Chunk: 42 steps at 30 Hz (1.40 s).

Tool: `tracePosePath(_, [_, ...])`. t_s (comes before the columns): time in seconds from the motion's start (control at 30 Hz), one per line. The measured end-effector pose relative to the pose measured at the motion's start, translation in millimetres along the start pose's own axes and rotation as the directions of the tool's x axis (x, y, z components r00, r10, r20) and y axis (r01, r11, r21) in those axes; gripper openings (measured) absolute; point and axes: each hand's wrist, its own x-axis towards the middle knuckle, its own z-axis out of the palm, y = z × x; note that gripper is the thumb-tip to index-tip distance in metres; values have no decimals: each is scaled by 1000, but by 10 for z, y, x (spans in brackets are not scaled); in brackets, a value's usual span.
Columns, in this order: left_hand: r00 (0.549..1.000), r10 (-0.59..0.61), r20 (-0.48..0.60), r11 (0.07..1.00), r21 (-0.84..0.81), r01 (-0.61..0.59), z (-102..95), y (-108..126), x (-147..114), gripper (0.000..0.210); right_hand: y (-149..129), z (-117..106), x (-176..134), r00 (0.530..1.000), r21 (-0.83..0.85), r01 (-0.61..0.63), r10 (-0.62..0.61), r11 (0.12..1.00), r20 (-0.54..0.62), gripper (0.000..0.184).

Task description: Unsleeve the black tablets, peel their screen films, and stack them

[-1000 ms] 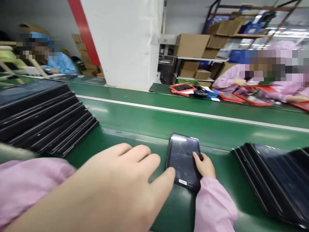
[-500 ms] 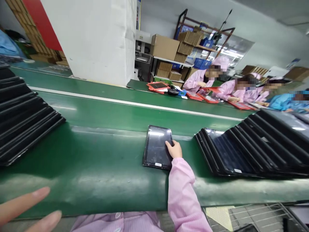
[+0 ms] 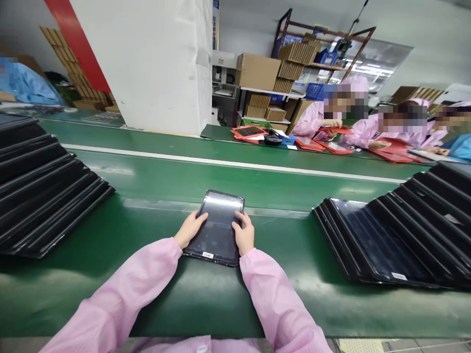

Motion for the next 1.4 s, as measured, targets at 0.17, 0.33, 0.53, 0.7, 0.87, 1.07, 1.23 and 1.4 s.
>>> tracePosePath(0.17, [995,-99,-27,983,-156,94,-327,72,95,55,-455,354,-75,996,207,61,-73,977,53,76])
tracePosePath(0.33, [976,-119,-181,966,-248,71,-480,18,225,60,-1143,547,-66,941,342,245,-307,907,140,68])
tracePosePath(0.53, [974,-19,-225,982,-187,-24,-454,-60,208,49,-904,626,311,990,49,-6,-1,999,144,75])
tracePosePath(0.7, [979,-51,-197,985,-169,17,-312,-184,176,44,-425,561,510,983,73,-146,136,987,127,68])
tracePosePath(0.87, [970,-16,-241,987,-160,-24,-297,-193,228,33,-315,523,491,976,133,-184,165,974,140,64])
tracePosePath(1.07, [892,189,-412,980,15,-200,-356,-23,108,29,-279,512,488,961,235,-226,176,945,214,61])
tracePosePath(1.23, [984,110,-141,904,-397,-158,-394,105,-30,55,-537,372,402,969,282,-205,154,937,195,65])
tracePosePath(1.4, [984,34,-176,782,-608,-136,-311,104,-40,51,-1203,219,62,926,228,-43,-47,973,375,58])
